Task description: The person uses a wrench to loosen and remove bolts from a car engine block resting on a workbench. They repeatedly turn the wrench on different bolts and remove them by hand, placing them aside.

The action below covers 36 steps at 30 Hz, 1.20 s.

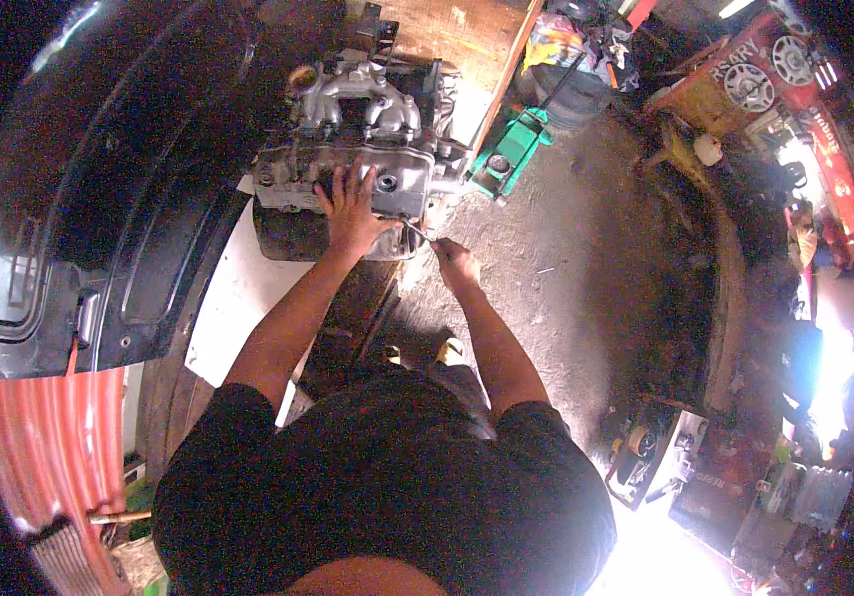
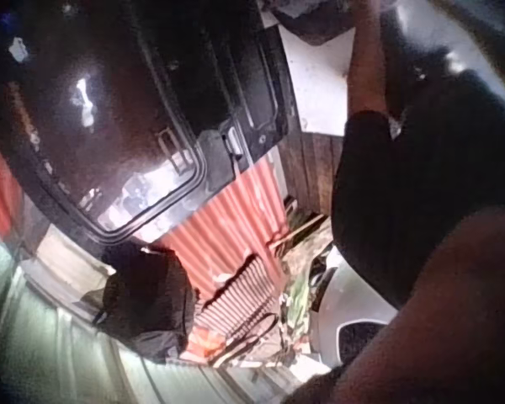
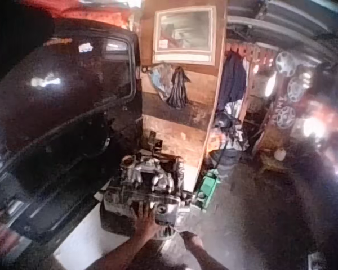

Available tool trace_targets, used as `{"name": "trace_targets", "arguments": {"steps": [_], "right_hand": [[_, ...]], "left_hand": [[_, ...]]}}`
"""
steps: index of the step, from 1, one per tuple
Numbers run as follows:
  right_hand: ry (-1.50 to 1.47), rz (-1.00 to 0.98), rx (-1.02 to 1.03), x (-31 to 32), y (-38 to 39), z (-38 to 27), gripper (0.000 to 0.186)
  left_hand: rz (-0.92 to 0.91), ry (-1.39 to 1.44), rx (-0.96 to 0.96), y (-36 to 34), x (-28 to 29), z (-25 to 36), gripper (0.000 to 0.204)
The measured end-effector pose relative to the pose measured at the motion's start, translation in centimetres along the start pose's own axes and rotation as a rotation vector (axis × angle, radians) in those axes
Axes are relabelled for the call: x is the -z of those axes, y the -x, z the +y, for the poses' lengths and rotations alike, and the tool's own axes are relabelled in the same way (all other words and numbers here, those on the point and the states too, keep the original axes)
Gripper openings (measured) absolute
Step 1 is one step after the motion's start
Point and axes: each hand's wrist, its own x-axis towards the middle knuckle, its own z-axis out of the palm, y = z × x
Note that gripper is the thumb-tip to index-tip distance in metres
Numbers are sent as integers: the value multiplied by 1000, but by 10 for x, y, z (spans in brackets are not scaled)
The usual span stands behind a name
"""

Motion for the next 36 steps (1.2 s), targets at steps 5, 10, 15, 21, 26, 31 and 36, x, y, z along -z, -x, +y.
{"name": "trace_targets", "arguments": {"steps": [5,10,15,21,26,31,36], "right_hand": [[-60,-51,-24,-11,3,8,33],[-171,-83,-12,-8,4,-2,32],[-130,-128,68,19,-5,-6,37],[-89,-235,55,24,-11,-5,40],[102,-330,39,53,-18,-26,41],[473,-307,244,92,-40,-52,39],[994,-259,531,119,-66,-146,17]], "left_hand": [[18,-53,-13,2,-5,-3,115],[12,-103,1,2,-6,-3,118],[123,-67,-18,4,-12,-5,119],[160,-80,-22,3,-11,-2,118],[89,-125,35,2,-5,0,118],[109,-113,29,0,-3,5,116],[124,-101,-7,-2,2,5,116]]}}
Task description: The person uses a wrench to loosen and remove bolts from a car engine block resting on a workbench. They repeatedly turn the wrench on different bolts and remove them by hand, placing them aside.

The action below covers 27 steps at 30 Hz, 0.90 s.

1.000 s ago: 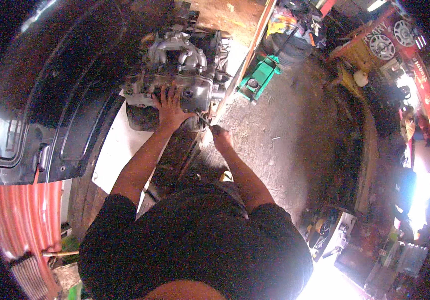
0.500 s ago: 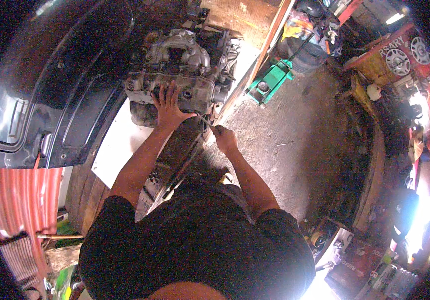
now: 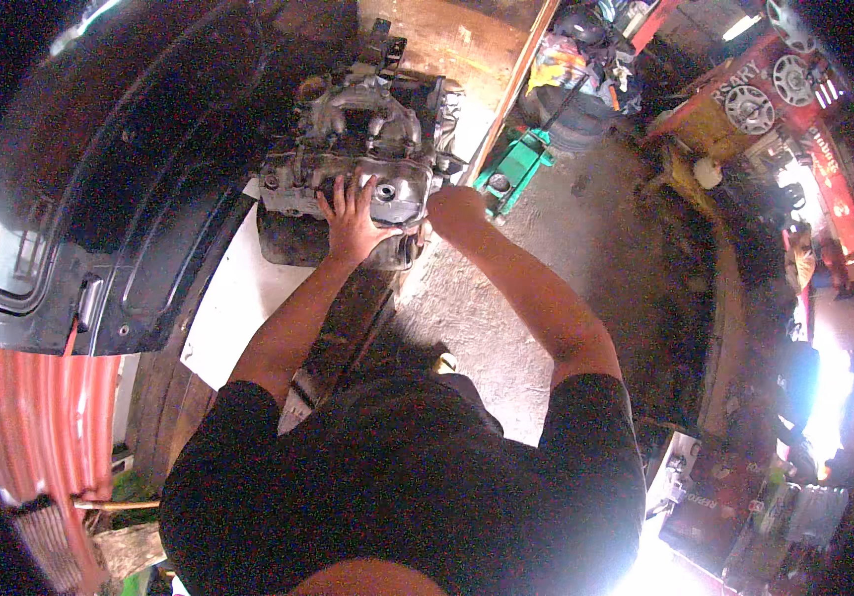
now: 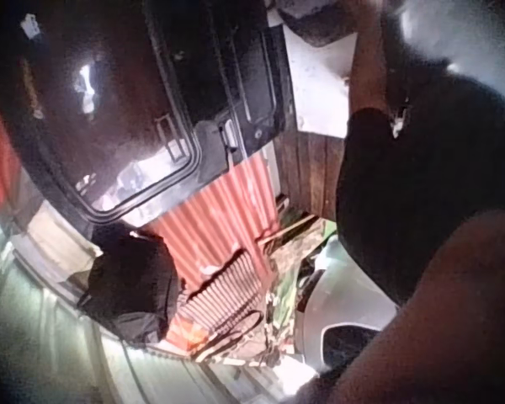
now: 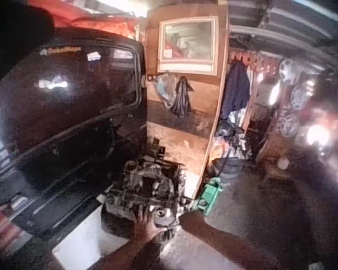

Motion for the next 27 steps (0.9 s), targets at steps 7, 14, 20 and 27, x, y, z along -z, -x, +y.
{"name": "trace_targets", "arguments": {"steps": [7,14,20,27], "right_hand": [[-255,-18,-220,6,45,-19,21],[-1319,285,-275,-207,79,-50,23],[-1735,98,-587,-199,50,-102,22],[-1755,189,-685,-211,44,-116,22]], "left_hand": [[73,145,-103,4,16,-16,113],[4,150,-140,-6,11,-26,112],[-21,90,-106,-6,14,-27,112],[-66,49,3,0,2,-7,113]]}}
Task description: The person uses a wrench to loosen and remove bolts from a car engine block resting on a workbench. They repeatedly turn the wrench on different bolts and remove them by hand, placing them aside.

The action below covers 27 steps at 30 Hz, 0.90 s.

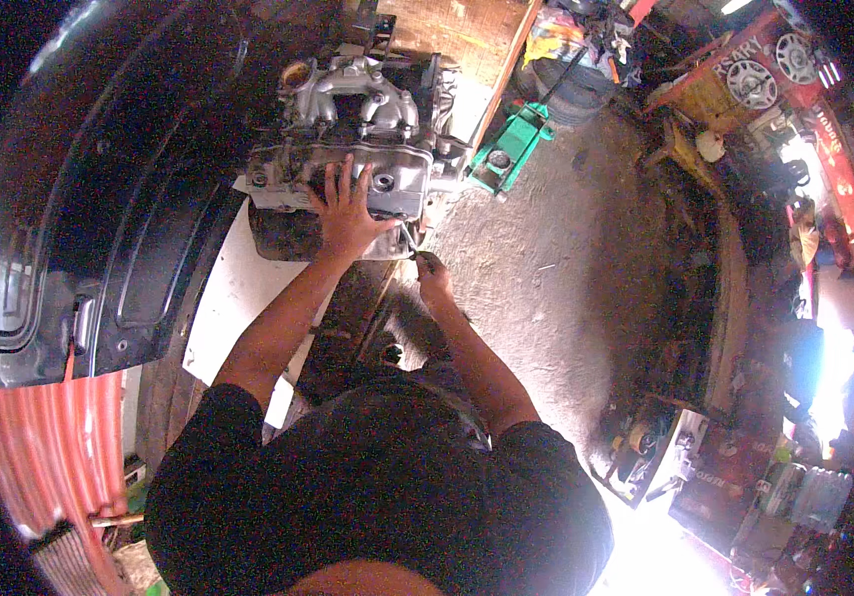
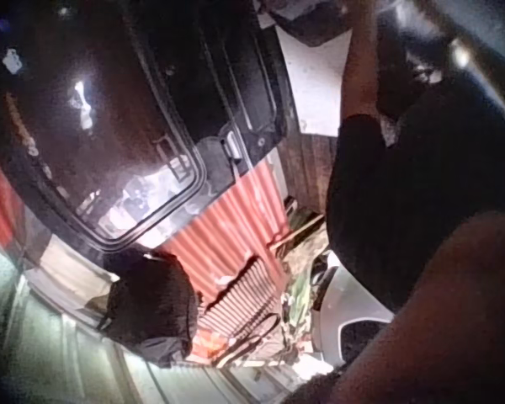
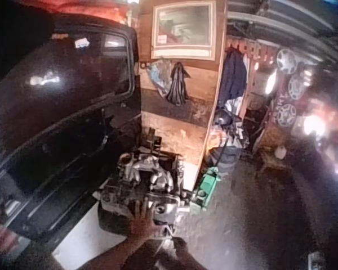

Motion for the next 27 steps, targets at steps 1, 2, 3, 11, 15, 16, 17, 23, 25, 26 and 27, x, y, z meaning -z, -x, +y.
{"name": "trace_targets", "arguments": {"steps": [1,2,3,11,15,16,17,23,25,26,27], "right_hand": [[2,31,42,-1,0,1,22],[4,61,84,-2,0,2,23],[7,87,125,-4,1,0,23],[107,260,198,-10,-1,15,24],[227,234,253,1,-15,16,26],[255,228,240,5,-20,18,27],[282,222,227,9,-24,19,27],[929,156,457,61,-6,-65,27],[1205,93,513,77,-3,-99,26],[1338,68,561,80,0,-119,24],[1411,24,603,85,1,-135,22]], "left_hand": [[22,11,-7,0,-2,1,114],[45,22,-14,-1,-4,1,114],[66,30,-17,0,-6,0,114],[140,10,-33,2,-17,-2,116],[135,2,-25,2,-17,-2,117],[124,6,-25,3,-17,-1,116],[112,10,-27,3,-16,1,115],[100,-22,3,6,-20,-2,117],[116,-9,1,5,-23,-1,117],[130,3,2,6,-23,-2,118],[144,22,-3,5,-23,-1,118]]}}
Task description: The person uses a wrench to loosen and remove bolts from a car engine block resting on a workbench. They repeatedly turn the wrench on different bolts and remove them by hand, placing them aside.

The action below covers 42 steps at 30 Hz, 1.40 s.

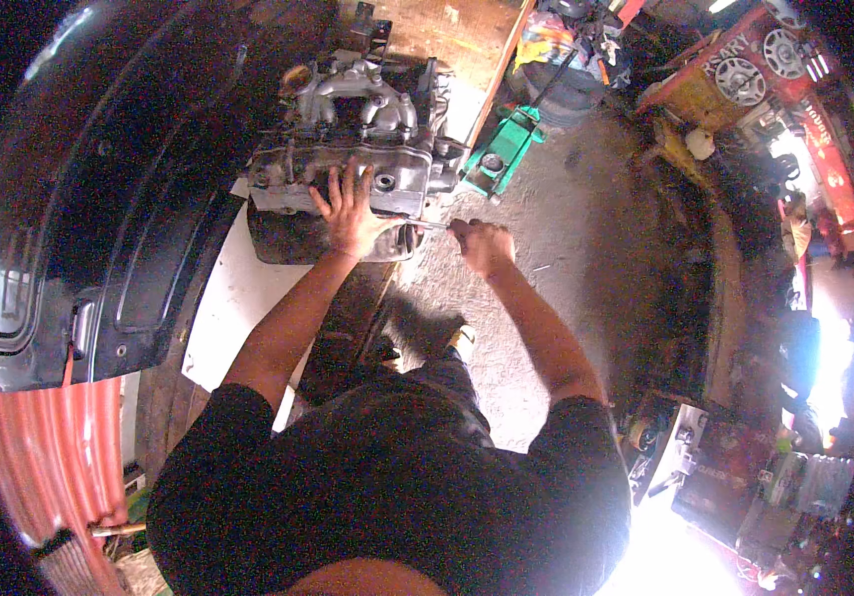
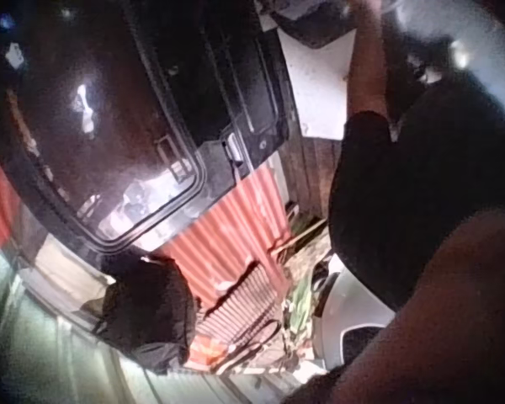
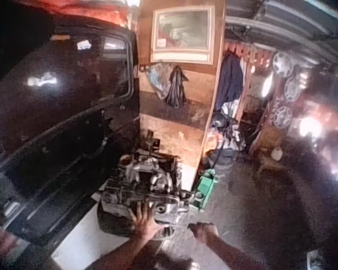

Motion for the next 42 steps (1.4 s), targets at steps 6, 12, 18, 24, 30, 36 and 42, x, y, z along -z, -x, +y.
{"name": "trace_targets", "arguments": {"steps": [6,12,18,24,30,36,42], "right_hand": [[358,-171,305,82,-48,-35,13],[189,-203,166,91,-26,-47,17],[-554,-119,-478,-24,38,-19,41],[-1139,121,-518,-113,39,-63,40],[-1192,144,-589,-115,35,-82,39],[-1176,203,-561,-126,29,-80,39],[-1179,137,-591,-121,30,-84,40]], "left_hand": [[-39,6,-25,-3,11,0,117],[-92,56,-106,-4,35,-9,110],[-110,64,-159,-13,41,-14,107],[-245,18,-111,-19,50,-4,107],[-199,-14,-58,-13,34,5,112],[-98,40,-75,-2,14,9,108],[-122,46,-24,-2,16,10,102]]}}
